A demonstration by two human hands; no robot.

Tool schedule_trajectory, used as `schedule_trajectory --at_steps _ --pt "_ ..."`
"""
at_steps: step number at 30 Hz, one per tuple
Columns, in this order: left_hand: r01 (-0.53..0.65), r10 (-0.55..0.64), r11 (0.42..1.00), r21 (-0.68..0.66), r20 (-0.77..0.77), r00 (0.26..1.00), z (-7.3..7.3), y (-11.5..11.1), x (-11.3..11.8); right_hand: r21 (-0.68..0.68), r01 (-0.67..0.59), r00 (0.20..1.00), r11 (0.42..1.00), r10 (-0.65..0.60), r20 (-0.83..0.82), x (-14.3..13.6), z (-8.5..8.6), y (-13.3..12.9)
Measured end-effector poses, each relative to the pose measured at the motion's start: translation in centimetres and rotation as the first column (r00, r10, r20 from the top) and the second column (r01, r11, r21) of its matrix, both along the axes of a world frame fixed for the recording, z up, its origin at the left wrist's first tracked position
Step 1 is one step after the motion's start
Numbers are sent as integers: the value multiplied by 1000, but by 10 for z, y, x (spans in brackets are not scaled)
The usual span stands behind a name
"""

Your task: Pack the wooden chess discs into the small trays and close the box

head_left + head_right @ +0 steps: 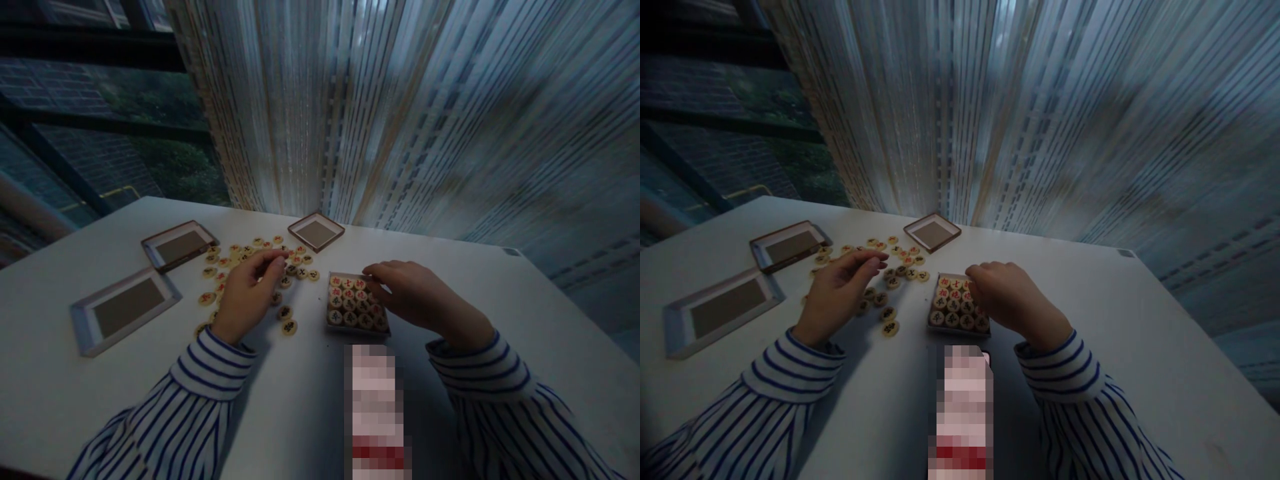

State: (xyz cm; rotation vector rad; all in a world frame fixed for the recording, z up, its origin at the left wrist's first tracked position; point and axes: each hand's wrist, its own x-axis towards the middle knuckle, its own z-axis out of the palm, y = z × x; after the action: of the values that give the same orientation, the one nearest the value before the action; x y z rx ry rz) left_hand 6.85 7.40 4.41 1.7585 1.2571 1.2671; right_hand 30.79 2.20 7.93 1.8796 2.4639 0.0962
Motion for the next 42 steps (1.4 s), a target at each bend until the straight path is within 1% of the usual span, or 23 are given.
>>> schedule_trajectory --at_steps 3,7,11,14,17,20,23,27,35,42 --pt "-7 6 1000 -8 -45 999 -2 4 -14 24 -41 999 999 41 -12 -3 1 -1" --pt "-44 46 999 22 -72 996 -5 8 -29 88 -116 990 989 122 -69 -10 -2 -2" --pt "-53 70 995 84 -210 975 -9 6 -37 146 -152 974 978 174 -145 -20 -5 -3" --pt "11 32 991 131 -319 947 -14 6 -39 162 -167 967 973 193 -163 -25 -6 -3" --pt "130 -48 979 158 -441 896 -18 8 -41 177 -183 965 967 211 -155 -27 -7 -4" --pt "238 -116 959 152 -558 822 -23 11 -41 189 -185 965 964 215 -150 -27 -7 -4" --pt "277 -143 953 122 -624 768 -27 13 -41 195 -184 964 963 216 -156 -27 -7 -5" --pt "307 -177 947 91 -652 737 -31 14 -42 189 -185 962 964 217 -167 -27 -5 -6" --pt "331 -197 940 83 -661 724 -33 15 -41 190 -187 965 964 216 -148 -25 -7 -6" --pt "315 -186 946 77 -669 720 -35 15 -41 188 -186 968 964 213 -134 -26 -6 -6"
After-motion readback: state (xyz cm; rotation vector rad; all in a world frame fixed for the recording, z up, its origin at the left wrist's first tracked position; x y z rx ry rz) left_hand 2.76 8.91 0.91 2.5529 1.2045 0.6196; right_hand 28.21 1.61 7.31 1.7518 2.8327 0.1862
